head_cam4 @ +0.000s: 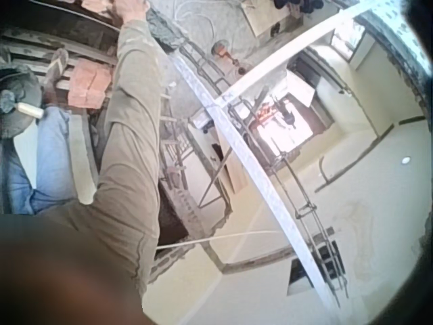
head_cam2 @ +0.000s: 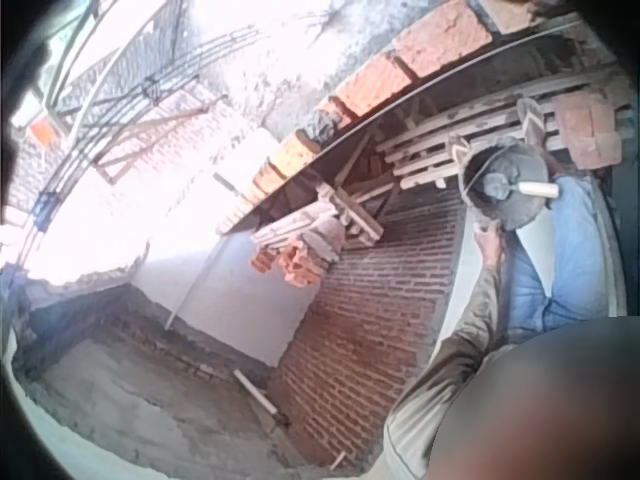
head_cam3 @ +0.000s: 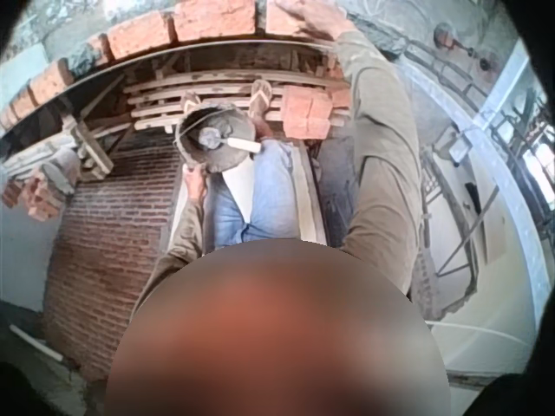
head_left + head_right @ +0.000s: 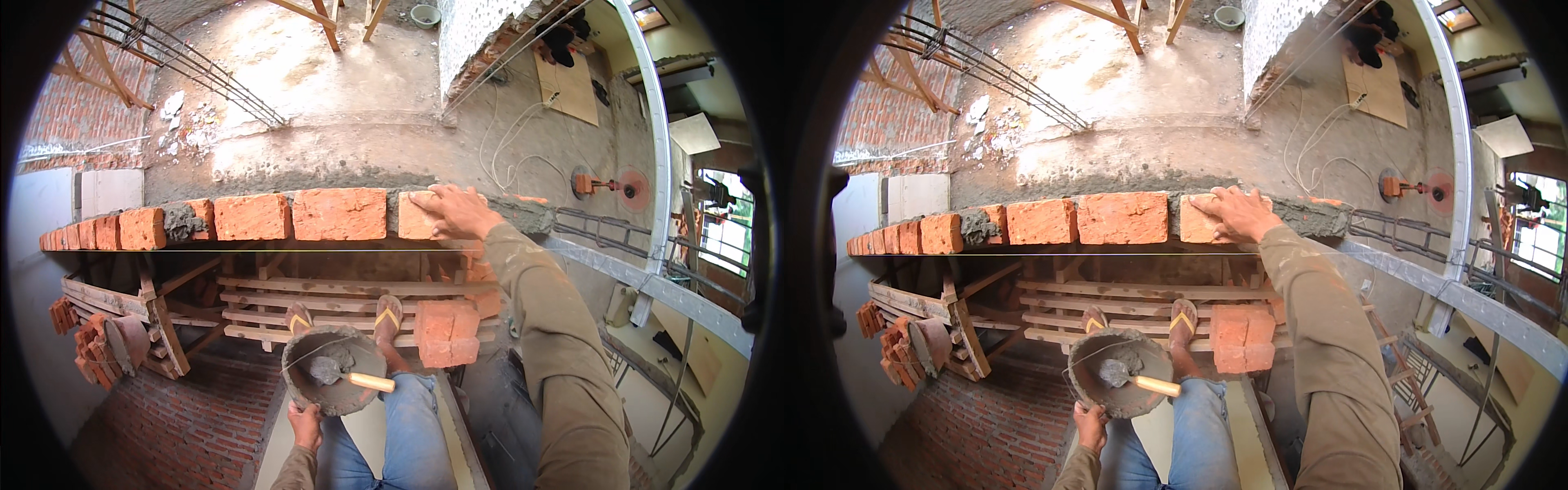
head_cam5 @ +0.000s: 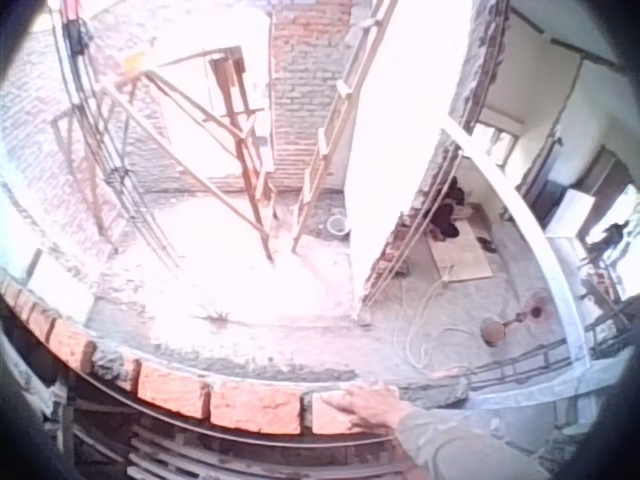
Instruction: The person scoops mortar from a bucket with a trowel and spreads it along a brick course on a wooden scaffold. They place red bricks one by one onto the mortar, tap them into alignment, and continue the process along the wall.
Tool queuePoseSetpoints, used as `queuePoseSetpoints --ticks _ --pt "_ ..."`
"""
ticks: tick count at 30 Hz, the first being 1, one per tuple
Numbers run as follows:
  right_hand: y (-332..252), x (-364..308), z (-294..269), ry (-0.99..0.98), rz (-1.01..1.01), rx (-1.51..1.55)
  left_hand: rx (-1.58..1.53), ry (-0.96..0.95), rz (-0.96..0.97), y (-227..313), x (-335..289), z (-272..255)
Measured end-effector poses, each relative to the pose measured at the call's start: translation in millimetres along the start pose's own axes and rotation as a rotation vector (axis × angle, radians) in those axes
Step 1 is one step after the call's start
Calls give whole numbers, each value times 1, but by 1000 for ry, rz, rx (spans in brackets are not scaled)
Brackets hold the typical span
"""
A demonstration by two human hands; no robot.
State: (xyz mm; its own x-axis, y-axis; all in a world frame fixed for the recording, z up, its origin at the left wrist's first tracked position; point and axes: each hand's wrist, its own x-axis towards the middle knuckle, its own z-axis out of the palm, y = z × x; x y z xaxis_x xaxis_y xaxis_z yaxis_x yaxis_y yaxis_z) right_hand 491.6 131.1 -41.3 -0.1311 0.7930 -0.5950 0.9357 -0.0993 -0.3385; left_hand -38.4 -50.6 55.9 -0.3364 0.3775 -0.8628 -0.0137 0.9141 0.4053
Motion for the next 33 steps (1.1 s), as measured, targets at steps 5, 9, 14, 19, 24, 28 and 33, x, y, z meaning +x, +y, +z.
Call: queuePoseSetpoints --ticks 5,9,14,19,24,28,33 --pt "-12 7 -4 133 -24 -28 42 1 -2 2 4 -3" --pt "-44 54 -3 277 -98 176 18 -7 3 -1 8 -8" --pt "-76 85 11 126 -27 271 21 -13 -3 1 8 -18" --pt "-82 79 7 129 39 284 28 -52 2 3 12 -22" --pt "-109 62 14 834 -9 298 114 -73 -13 7 21 -29" --pt "-154 -14 52 1314 -83 591 136 -134 -12 14 36 -34" --pt "-187 -106 179 1248 424 1070 223 -211 11 29 61 -27"
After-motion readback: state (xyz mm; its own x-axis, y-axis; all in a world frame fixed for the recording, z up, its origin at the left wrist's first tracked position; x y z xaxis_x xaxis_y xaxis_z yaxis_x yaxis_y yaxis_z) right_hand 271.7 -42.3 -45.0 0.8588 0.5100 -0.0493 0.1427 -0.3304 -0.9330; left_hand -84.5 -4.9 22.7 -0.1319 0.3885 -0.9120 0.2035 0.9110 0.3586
